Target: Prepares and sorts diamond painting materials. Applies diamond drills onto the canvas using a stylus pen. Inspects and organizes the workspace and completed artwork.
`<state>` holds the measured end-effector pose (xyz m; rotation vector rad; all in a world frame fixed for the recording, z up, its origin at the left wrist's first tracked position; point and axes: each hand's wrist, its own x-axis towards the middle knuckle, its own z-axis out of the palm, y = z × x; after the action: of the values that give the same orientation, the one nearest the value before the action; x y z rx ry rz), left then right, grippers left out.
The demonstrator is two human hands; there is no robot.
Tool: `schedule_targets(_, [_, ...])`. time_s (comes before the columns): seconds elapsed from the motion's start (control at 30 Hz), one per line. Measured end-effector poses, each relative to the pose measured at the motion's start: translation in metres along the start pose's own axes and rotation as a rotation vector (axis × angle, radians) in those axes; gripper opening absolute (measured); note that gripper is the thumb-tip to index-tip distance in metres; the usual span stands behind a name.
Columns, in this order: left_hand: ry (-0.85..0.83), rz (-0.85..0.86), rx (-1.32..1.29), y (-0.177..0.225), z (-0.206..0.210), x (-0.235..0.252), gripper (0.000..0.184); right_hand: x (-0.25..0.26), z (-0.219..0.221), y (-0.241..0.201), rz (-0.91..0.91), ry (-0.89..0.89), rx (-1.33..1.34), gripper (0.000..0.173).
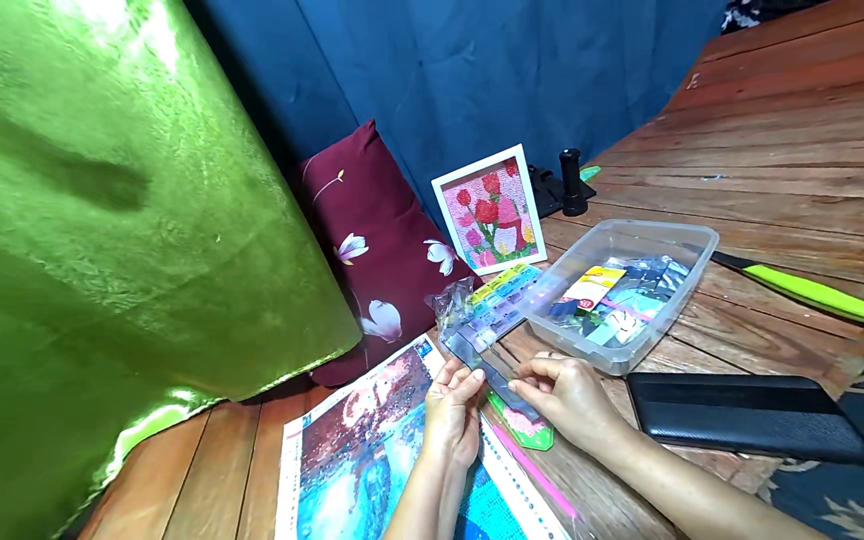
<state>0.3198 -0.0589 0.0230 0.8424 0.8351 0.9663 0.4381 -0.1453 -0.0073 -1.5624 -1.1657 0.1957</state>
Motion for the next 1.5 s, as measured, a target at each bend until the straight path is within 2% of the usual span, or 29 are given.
schedule_targets(0.43, [0.058, 0.026, -0.046, -0.003, 0.004, 0.001, 0.026, 0.001, -0.007, -0.001, 0.07, -0.046, -0.033, 0.011])
schedule_targets(0.6, [-0.005, 0.075, 0.105, -0.003, 0.002, -0.003, 0.037, -0.001, -0.006, 0.0, 0.047, -0.014, -0.051, 0.012])
schedule_targets(0.8, [-0.057, 0.204, 0.24, -0.008, -0.001, -0.002, 0.036, -0.002, -0.006, 0.001, 0.053, 0.009, -0.053, 0.013])
schedule_targets(0.97, [-0.103, 0.303, 0.366, -0.009, -0.006, -0.001, 0.026, -0.004, -0.008, 0.002, 0.059, 0.019, -0.028, 0.014])
schedule_targets(1.27, [-0.098, 0.291, 0.346, -0.011, -0.005, -0.005, 0.022, -0.001, -0.007, -0.001, 0.077, -0.05, -0.004, 0.008])
schedule_targets(1.5, [-0.116, 0.261, 0.372, -0.012, 0.0, -0.009, 0.025, -0.001, -0.004, -0.003, 0.065, -0.088, -0.047, 0.018])
